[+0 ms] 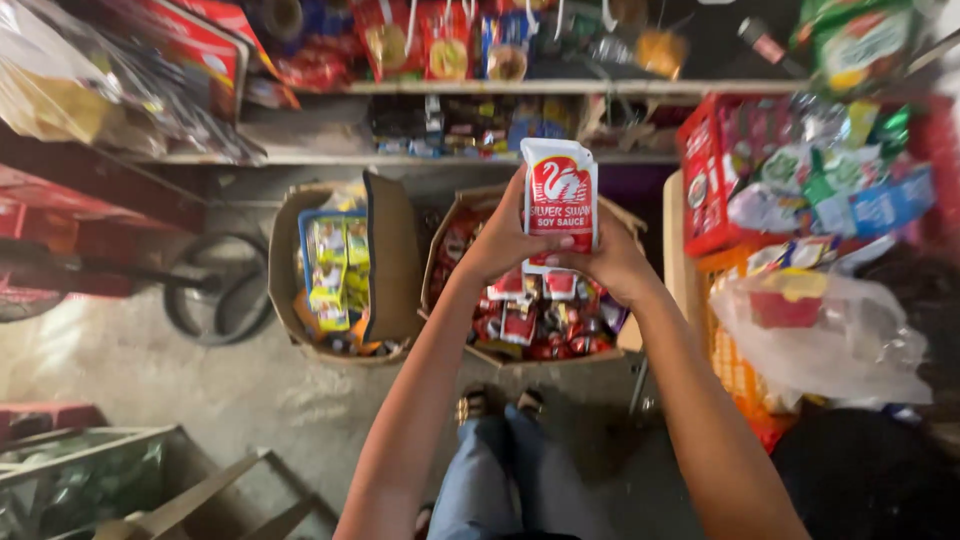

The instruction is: Sorting and moving packets of soy sauce and other snack items from retail shelves into a cardboard box.

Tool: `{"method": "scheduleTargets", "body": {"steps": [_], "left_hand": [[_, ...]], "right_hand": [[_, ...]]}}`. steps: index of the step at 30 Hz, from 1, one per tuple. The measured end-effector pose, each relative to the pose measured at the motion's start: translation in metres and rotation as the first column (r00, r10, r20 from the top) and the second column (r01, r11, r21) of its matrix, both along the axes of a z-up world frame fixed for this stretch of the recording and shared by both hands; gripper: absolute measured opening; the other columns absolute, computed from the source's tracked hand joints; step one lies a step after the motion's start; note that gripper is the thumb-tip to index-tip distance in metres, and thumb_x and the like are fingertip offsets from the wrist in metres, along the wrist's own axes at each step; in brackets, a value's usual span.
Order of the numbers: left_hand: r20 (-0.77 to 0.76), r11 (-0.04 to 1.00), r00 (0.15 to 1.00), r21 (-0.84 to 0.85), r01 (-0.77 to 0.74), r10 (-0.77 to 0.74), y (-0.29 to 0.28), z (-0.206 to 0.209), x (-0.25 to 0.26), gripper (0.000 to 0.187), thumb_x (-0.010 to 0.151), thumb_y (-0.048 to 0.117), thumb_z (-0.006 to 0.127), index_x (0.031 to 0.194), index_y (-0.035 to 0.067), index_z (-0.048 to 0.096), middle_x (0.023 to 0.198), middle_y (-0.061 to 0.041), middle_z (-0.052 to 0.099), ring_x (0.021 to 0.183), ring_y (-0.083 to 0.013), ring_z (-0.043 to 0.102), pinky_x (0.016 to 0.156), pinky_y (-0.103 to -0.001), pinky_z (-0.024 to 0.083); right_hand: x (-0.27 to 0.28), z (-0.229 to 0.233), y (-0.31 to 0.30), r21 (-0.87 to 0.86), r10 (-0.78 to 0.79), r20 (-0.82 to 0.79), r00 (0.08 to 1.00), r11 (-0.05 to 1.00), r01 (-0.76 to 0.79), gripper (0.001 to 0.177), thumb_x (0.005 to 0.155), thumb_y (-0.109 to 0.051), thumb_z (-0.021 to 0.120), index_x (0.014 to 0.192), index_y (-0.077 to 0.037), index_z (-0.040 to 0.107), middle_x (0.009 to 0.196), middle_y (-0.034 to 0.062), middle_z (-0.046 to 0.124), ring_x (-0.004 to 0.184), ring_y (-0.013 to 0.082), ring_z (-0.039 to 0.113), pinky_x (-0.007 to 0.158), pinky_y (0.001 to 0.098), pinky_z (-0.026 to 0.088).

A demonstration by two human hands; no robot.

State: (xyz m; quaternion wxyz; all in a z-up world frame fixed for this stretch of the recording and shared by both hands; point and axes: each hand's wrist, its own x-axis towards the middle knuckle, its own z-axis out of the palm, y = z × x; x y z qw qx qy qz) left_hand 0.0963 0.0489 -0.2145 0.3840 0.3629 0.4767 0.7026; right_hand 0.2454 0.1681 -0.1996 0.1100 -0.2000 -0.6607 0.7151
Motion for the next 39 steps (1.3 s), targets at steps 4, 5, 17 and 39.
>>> {"method": "scheduleTargets", "body": {"steps": [4,5,17,39], "left_hand": [[-0.126,0.990,0.992,-0.133,-0.047,0.030,-0.013,-0.067,0.005,0.111,0.076,0.005,0.092,0.163,0.007,0.023,0.146,-0.008,0.055,0.133,-0.0167,0.055,0.112,-0.037,0.049],[-0.016,0.991,1.000,-0.134,-0.003,0.001,-0.016,-0.086,0.004,0.109,0.076,0.005,0.092,0.163,0.006,0.026,0.144,-0.010,0.057,0.131,-0.0187,0.057,0.112,-0.038,0.051],[0.333,0.807,0.943,-0.557,0.195,0.001,-0.049,-0.264,-0.002,0.083,0.087,0.004,0.073,0.157,0.010,0.029,0.148,-0.010,0.050,0.121,-0.0223,0.061,0.092,-0.039,0.058],[-0.753,0.609,0.105,-0.597,-0.522,-0.649,-0.053,-0.401,0.060,0.070,0.097,0.020,0.050,0.164,0.016,0.030,0.172,0.001,0.020,0.159,-0.0227,0.012,0.122,-0.061,0.017]], "right_hand": [[0.006,-0.052,-0.014,-0.100,0.020,0.108,0.994,0.995,-0.009,0.063,0.077,0.003,0.082,0.133,-0.008,0.056,0.122,0.0027,0.070,0.111,0.0162,0.069,0.094,0.0361,0.060],[0.006,-0.065,-0.017,-0.088,0.028,0.161,0.987,0.996,-0.014,0.059,0.079,0.001,0.082,0.132,-0.008,0.058,0.121,0.0036,0.071,0.111,0.0163,0.068,0.093,0.0368,0.058],[0.020,-0.245,-0.016,-0.308,-0.025,0.532,0.846,0.925,0.221,0.035,0.093,-0.012,0.071,0.127,-0.008,0.064,0.118,0.0046,0.072,0.109,0.0188,0.069,0.089,0.0442,0.059],[0.014,-0.387,-0.030,0.844,-0.015,0.368,0.930,0.426,-0.327,0.071,0.090,-0.001,0.063,0.156,-0.018,0.044,0.169,0.0225,0.025,0.153,0.0461,0.029,0.119,0.0610,0.030]]}}
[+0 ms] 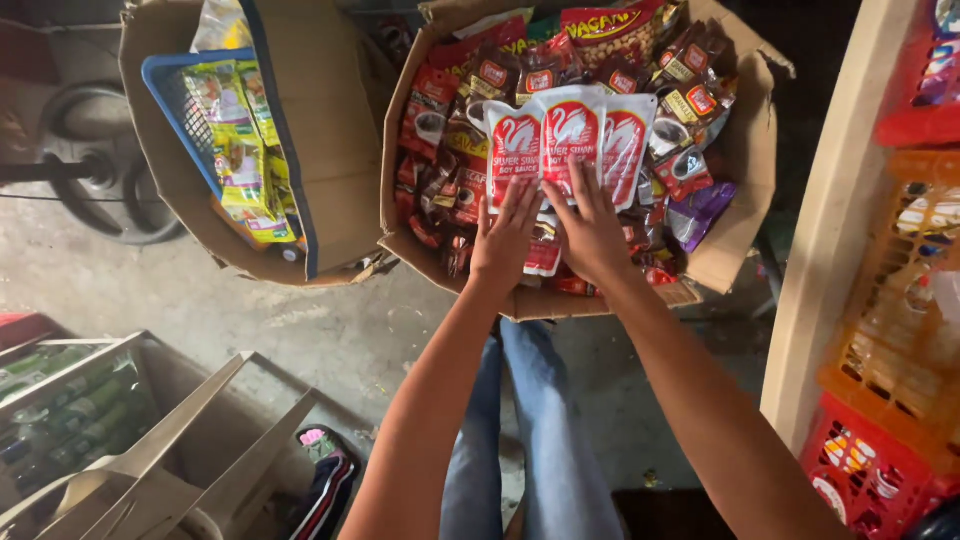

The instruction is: Sorting and moving packets of soy sauce and other snack items from retail shelves into a cardboard box.

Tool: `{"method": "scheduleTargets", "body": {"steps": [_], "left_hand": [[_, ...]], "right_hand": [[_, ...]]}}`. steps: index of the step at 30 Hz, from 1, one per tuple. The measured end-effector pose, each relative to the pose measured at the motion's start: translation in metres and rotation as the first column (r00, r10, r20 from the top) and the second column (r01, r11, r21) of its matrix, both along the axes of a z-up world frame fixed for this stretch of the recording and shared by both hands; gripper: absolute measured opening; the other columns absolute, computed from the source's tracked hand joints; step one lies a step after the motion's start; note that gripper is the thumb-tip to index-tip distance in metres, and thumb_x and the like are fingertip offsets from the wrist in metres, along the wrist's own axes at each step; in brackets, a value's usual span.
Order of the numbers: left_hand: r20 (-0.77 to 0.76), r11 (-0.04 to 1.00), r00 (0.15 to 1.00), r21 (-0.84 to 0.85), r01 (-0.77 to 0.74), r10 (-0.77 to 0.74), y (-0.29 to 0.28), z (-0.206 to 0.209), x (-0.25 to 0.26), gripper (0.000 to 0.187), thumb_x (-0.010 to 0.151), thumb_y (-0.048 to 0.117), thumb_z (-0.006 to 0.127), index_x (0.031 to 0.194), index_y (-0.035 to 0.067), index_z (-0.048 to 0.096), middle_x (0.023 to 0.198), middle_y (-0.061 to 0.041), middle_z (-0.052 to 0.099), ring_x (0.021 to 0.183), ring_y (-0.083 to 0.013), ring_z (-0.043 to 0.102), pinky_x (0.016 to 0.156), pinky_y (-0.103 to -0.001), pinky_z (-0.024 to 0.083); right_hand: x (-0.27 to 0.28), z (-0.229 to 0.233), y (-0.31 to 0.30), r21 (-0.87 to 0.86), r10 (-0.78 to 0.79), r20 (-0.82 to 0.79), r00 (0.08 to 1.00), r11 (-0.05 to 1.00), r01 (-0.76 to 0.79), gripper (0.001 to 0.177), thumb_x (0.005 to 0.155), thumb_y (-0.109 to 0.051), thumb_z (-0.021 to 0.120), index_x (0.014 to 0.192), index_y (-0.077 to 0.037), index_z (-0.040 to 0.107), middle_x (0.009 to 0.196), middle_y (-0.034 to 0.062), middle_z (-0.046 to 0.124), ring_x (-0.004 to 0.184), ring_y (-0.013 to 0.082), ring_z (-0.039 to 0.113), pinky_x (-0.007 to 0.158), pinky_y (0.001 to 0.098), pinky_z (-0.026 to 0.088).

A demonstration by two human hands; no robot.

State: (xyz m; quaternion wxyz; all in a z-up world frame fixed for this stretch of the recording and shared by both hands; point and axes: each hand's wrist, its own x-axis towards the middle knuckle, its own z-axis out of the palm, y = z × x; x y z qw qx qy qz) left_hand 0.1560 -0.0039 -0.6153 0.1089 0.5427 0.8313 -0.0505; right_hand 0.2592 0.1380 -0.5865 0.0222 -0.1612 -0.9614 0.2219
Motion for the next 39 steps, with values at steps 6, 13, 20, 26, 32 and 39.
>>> {"method": "scheduleTargets", "body": {"steps": [6,13,20,26,32,39], "left_hand": [[-0.116,0.993,0.992,-0.111,0.032,-0.045,0.001,-0.021,-0.003,0.071,0.097,0.024,0.051,0.164,0.016,0.028,0.173,0.001,0.017,0.159,-0.0214,0.010,0.124,-0.062,0.013],[0.058,0.994,0.994,0.043,-0.098,0.095,0.007,-0.005,0.007,0.077,0.087,0.016,0.057,0.161,0.010,0.034,0.169,-0.003,0.025,0.158,-0.0231,0.011,0.124,-0.064,0.010],[0.523,0.843,0.825,0.327,-0.426,0.214,0.017,0.037,0.032,0.064,0.084,0.018,0.070,0.140,-0.003,0.046,0.143,-0.021,0.047,0.133,-0.0438,0.038,0.113,-0.056,0.032],[0.552,0.720,0.824,0.519,-0.462,0.130,0.032,0.120,0.019,0.065,0.081,0.009,0.069,0.140,-0.004,0.046,0.143,-0.022,0.047,0.132,-0.0433,0.039,0.114,-0.054,0.030],[0.476,0.659,0.874,0.626,-0.417,0.100,0.046,0.232,-0.014,0.065,0.076,0.002,0.068,0.138,-0.004,0.047,0.144,-0.021,0.047,0.132,-0.0443,0.040,0.115,-0.052,0.033],[0.414,0.517,0.910,0.784,-0.344,-0.022,0.046,0.375,-0.055,0.058,0.082,-0.004,0.064,0.138,-0.001,0.048,0.140,-0.022,0.049,0.128,-0.0432,0.045,0.107,-0.048,0.043]], "right_hand": [[-0.002,0.003,0.019,-0.001,0.019,0.168,0.986,1.000,-0.019,0.067,0.096,-0.018,0.061,0.160,-0.024,0.041,0.169,0.0172,0.016,0.153,0.0438,0.024,0.119,0.0635,0.027],[0.000,-0.022,0.030,-0.227,0.022,0.100,0.995,0.974,0.001,0.067,0.086,-0.007,0.066,0.150,-0.015,0.049,0.168,0.0232,0.019,0.152,0.0464,0.019,0.122,0.0524,0.027],[0.011,0.035,0.015,-0.418,-0.060,0.077,0.995,0.904,0.087,0.053,0.089,-0.006,0.068,0.141,-0.009,0.056,0.165,0.0167,0.032,0.155,0.0372,0.027,0.122,0.0446,0.033],[-0.009,0.150,0.004,-0.319,-0.107,-0.047,0.993,0.944,0.087,0.065,0.080,0.005,0.063,0.142,-0.009,0.051,0.158,0.0167,0.038,0.151,0.0391,0.032,0.119,0.0454,0.038],[-0.030,0.248,0.007,-0.206,-0.084,-0.278,0.957,0.978,0.026,0.062,0.082,0.009,0.063,0.141,-0.005,0.051,0.158,0.0202,0.039,0.150,0.0478,0.028,0.120,0.0502,0.035],[-0.061,0.386,0.006,-0.117,-0.006,-0.542,0.840,0.991,-0.068,0.056,0.088,0.009,0.061,0.141,-0.005,0.050,0.157,0.0194,0.043,0.154,0.0440,0.031,0.121,0.0483,0.037]]}}
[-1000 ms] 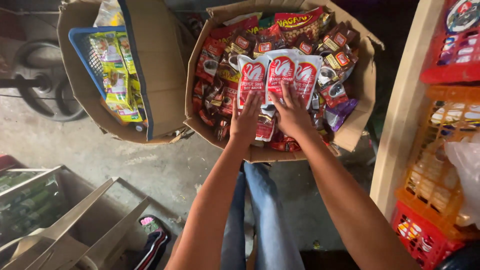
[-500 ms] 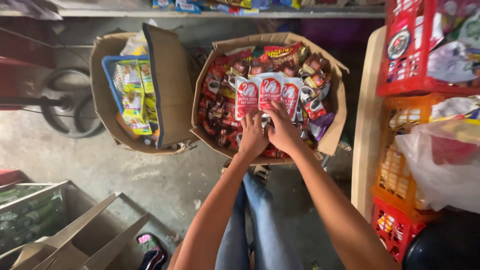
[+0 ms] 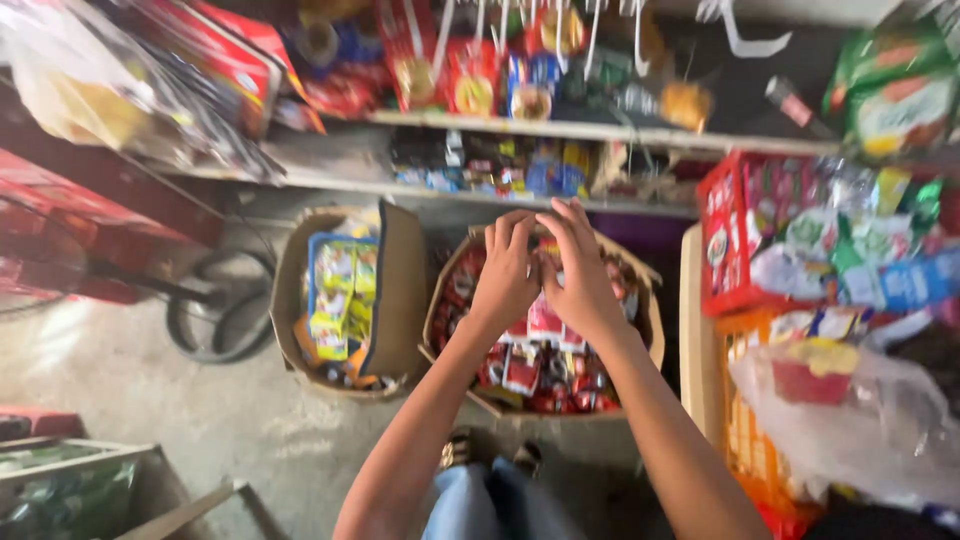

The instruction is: Sorting and moving packets of soy sauce and other snack items from retail shelves into a cardboard box.

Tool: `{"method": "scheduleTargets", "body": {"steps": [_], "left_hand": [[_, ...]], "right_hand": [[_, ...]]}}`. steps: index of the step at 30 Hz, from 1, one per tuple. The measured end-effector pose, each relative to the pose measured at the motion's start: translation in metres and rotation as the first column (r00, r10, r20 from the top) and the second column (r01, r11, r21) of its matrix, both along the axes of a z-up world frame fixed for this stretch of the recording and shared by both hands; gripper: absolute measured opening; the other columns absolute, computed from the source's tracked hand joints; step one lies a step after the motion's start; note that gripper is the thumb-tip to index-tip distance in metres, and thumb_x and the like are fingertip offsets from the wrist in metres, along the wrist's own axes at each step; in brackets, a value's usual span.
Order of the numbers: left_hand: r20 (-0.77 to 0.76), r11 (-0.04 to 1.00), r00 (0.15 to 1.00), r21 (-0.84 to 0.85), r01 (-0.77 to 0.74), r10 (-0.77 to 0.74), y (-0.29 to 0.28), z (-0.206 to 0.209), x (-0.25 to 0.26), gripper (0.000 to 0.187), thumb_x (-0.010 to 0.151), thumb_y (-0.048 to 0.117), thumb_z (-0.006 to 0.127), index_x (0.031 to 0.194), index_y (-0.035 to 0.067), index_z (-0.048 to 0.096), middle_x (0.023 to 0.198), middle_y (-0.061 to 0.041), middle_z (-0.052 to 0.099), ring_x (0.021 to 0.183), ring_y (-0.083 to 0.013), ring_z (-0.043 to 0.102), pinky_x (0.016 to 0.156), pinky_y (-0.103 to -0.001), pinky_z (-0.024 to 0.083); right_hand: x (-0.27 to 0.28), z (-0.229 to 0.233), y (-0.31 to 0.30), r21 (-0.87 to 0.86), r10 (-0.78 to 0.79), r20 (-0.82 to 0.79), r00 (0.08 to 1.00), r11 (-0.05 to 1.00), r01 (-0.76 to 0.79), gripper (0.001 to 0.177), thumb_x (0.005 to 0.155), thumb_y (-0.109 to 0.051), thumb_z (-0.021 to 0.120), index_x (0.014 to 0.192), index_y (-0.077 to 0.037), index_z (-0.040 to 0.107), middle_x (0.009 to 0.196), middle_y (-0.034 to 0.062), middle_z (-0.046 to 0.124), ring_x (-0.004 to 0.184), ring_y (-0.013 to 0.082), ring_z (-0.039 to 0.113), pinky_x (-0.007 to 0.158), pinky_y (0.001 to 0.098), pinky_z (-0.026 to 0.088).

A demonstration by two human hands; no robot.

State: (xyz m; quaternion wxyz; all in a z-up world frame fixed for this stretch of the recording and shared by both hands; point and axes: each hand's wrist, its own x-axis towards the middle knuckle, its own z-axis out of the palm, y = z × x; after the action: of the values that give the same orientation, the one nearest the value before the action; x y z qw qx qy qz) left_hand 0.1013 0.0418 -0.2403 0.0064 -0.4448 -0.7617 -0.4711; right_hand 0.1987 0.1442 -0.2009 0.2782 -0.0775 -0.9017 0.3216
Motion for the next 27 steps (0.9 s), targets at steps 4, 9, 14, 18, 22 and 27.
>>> {"method": "scheduleTargets", "body": {"steps": [4,9,14,18,22,27], "left_hand": [[-0.129,0.979,0.992,0.199,0.037,-0.012,-0.006,0.086,-0.023,0.057,0.084,-0.005,0.066,0.138,-0.002,0.047,0.136,-0.022,0.049,0.125,-0.0438,0.048,0.107,-0.048,0.044],[-0.124,0.948,0.992,0.312,0.058,-0.020,-0.017,0.163,-0.053,0.048,0.089,-0.006,0.066,0.134,0.001,0.050,0.125,-0.016,0.054,0.115,-0.0350,0.059,0.101,-0.043,0.051],[-0.092,0.911,0.994,0.402,0.090,-0.058,-0.018,0.198,-0.115,0.045,0.089,-0.008,0.063,0.131,0.005,0.055,0.129,-0.015,0.053,0.118,-0.0300,0.061,0.095,-0.034,0.060],[0.114,0.907,0.988,0.418,0.046,-0.103,-0.001,0.186,-0.194,0.047,0.088,-0.007,0.064,0.132,0.007,0.057,0.131,-0.014,0.050,0.118,-0.0259,0.064,0.092,-0.032,0.061],[-0.022,0.903,0.998,0.423,0.070,-0.067,0.001,0.190,-0.245,0.050,0.089,-0.006,0.067,0.135,0.006,0.055,0.138,-0.014,0.050,0.118,-0.0286,0.056,0.093,-0.033,0.061],[0.107,0.894,0.992,0.448,0.009,-0.063,0.019,0.167,-0.316,0.056,0.091,-0.004,0.067,0.144,0.006,0.050,0.138,-0.016,0.049,0.126,-0.0276,0.058,0.101,-0.035,0.057]], "right_hand": [[-0.018,0.089,-0.009,0.045,0.047,-0.148,0.988,0.998,-0.041,0.060,0.085,0.012,0.058,0.142,-0.004,0.050,0.153,0.0192,0.046,0.148,0.0424,0.039,0.122,0.0489,0.036],[-0.044,0.166,-0.021,0.138,0.097,-0.272,0.957,0.989,-0.060,0.053,0.090,0.010,0.060,0.140,-0.006,0.052,0.146,0.0149,0.052,0.139,0.0372,0.049,0.119,0.0454,0.040],[-0.088,0.202,-0.020,0.255,0.123,-0.297,0.947,0.966,-0.046,0.056,0.086,0.008,0.064,0.138,-0.006,0.052,0.146,0.0178,0.050,0.137,0.0410,0.045,0.113,0.0460,0.041],[-0.137,0.209,-0.017,0.342,0.145,-0.274,0.951,0.939,-0.044,0.059,0.081,0.006,0.069,0.136,-0.006,0.052,0.145,0.0178,0.050,0.135,0.0425,0.045,0.114,0.0494,0.040],[-0.192,0.204,0.002,0.338,0.111,-0.257,0.960,0.941,-0.018,0.064,0.078,0.002,0.073,0.138,-0.006,0.051,0.142,0.0192,0.049,0.134,0.0434,0.045,0.112,0.0514,0.038],[-0.249,0.192,0.032,0.252,0.054,-0.372,0.927,0.967,0.045,0.064,0.088,0.002,0.070,0.145,-0.008,0.045,0.144,0.0176,0.051,0.135,0.0403,0.049,0.114,0.0498,0.039]]}}
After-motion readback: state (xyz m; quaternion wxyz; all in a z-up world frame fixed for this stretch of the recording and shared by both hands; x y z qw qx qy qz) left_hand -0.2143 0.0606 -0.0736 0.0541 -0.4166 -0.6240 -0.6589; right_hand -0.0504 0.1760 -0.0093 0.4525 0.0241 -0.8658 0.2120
